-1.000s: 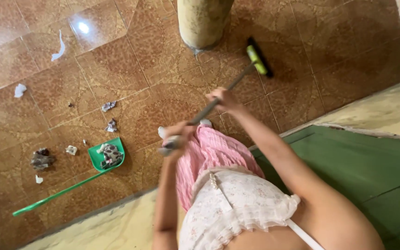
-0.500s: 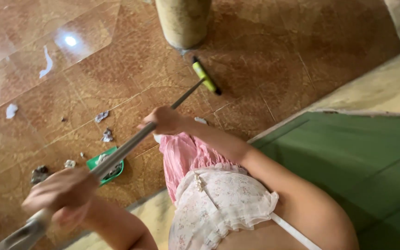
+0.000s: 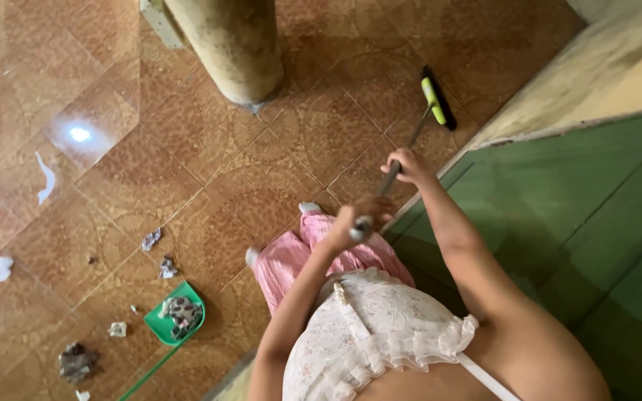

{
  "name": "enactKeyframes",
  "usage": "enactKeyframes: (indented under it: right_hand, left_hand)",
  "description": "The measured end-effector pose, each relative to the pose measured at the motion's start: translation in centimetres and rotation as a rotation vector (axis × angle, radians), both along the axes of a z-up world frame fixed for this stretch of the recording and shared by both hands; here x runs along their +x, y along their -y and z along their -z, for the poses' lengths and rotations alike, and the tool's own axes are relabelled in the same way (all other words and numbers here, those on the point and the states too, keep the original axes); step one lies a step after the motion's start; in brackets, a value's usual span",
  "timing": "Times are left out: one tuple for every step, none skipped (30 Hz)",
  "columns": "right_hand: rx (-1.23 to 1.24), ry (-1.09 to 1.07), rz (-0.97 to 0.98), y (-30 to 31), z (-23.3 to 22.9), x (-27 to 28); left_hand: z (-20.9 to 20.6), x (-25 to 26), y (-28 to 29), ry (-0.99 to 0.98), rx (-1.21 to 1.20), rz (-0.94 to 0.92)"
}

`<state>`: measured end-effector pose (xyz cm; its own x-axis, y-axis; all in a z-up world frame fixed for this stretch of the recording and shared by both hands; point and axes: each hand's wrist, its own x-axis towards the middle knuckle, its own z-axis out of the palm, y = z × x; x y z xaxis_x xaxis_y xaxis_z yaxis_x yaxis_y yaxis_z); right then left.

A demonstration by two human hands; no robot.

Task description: The person sweeps debris and paper scraps into a dustpan using a broom, moving across the tiled floor and eventually dumping the contents into a small trash bin.

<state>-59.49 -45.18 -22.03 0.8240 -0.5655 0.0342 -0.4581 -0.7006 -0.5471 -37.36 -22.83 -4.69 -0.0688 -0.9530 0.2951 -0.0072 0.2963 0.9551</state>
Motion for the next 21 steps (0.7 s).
enactKeyframes:
  right_hand:
    - [0.04, -0.043, 0.019, -0.8, -0.2, -0.6]
    - [0.02, -0.003, 0.02, -1.6, -0.2, -0.5]
    - [0.0, 0.036, 0.02, -2.6, -0.1, 0.2]
    - [-0.014, 0.075, 0.018, -3.8, 0.0, 1.0]
    - [0.026, 0.081, 0.024, -4.8, 0.2, 2.2]
    - [0.07, 0.091, 0.024, -6.0, 0.4, 4.1]
    - [0.114, 0.1, 0.024, -7.4, 0.5, 6.2]
    - [0.138, 0.026, 0.043, -8.8, 0.4, 8.1]
    - [0.162, -0.049, 0.061, -10.4, 0.2, 10.4]
    - [0.165, -0.051, -0.006, -12.5, 0.2, 13.5]
    - [0.167, -0.052, -0.074, -14.7, 0.1, 16.6]
    - [0.225, -0.048, -0.099, -17.3, -0.1, 20.1]
    - [0.283, -0.044, -0.124, -20.3, -0.3, 23.4]
    - [0.294, -0.014, -0.152, -23.4, -0.6, 26.6]
    - [0.304, 0.017, -0.179, -26.7, -1.1, 29.7]
    - [0.267, 0.142, -0.137, -30.6, -1.9, 32.2]
    - [0.23, 0.267, -0.095, -34.2, -2.7, 34.6]
    - [0.183, 0.414, -0.099, -37.2, -3.6, 36.8]
    - [0.135, 0.56, -0.103, -39.8, -4.3, 38.8]
    - [0.123, 0.534, -0.154, -41.7, -4.9, 40.8]
    - [0.111, 0.509, -0.205, -43.1, -5.5, 42.7]
  left_hand:
    - [0.1, -0.4, -0.7, 0.065, -0.072, 0.011]
    - [0.1, -0.5, -1.2, 0.13, -0.145, 0.019]
    - [0.0, 0.0, -1.8, 0.15, -0.159, 0.008]
    - [-0.2, 0.9, -2.8, 0.169, -0.166, -0.004]
    - [-0.3, 2.0, -3.8, 0.189, -0.174, -0.015]
    - [-0.4, 3.3, -5.1, 0.077, 0.026, -0.02]
    - [-0.3, 4.8, -6.8, -0.036, 0.227, -0.023]
    - [0.0, 6.6, -8.6, -0.023, 0.432, -0.125]
    - [0.8, 8.8, -10.6, -0.01, 0.638, -0.226]
    - [1.7, 11.4, -13.6, -0.165, 0.494, -0.28]
    - [2.7, 14.5, -17.4, -0.316, 0.344, -0.327]
    - [4.1, 17.1, -19.3, -0.511, 0.444, -0.549]
    - [5.2, 19.4, -21.3, -0.711, 0.539, -0.768]
    - [5.0, 21.7, -25.7, -0.793, 0.341, -0.748]
    - [4.1, 23.0, -29.4, -0.763, 0.215, -0.8]
    - [2.1, 24.3, -32.7, -0.68, 0.087, -0.857]
    - [-0.4, 25.4, -35.1, -0.6, -0.041, -0.881]
    - [-3.3, 25.9, -37.2, -0.531, -0.167, -0.881]
    - [-6.3, 26.3, -38.7, -0.487, -0.267, -0.872]
    - [-9.0, 26.5, -39.6, -0.446, -0.358, -0.864]
    - [-11.4, 26.8, -40.3, -0.416, -0.426, -0.857]
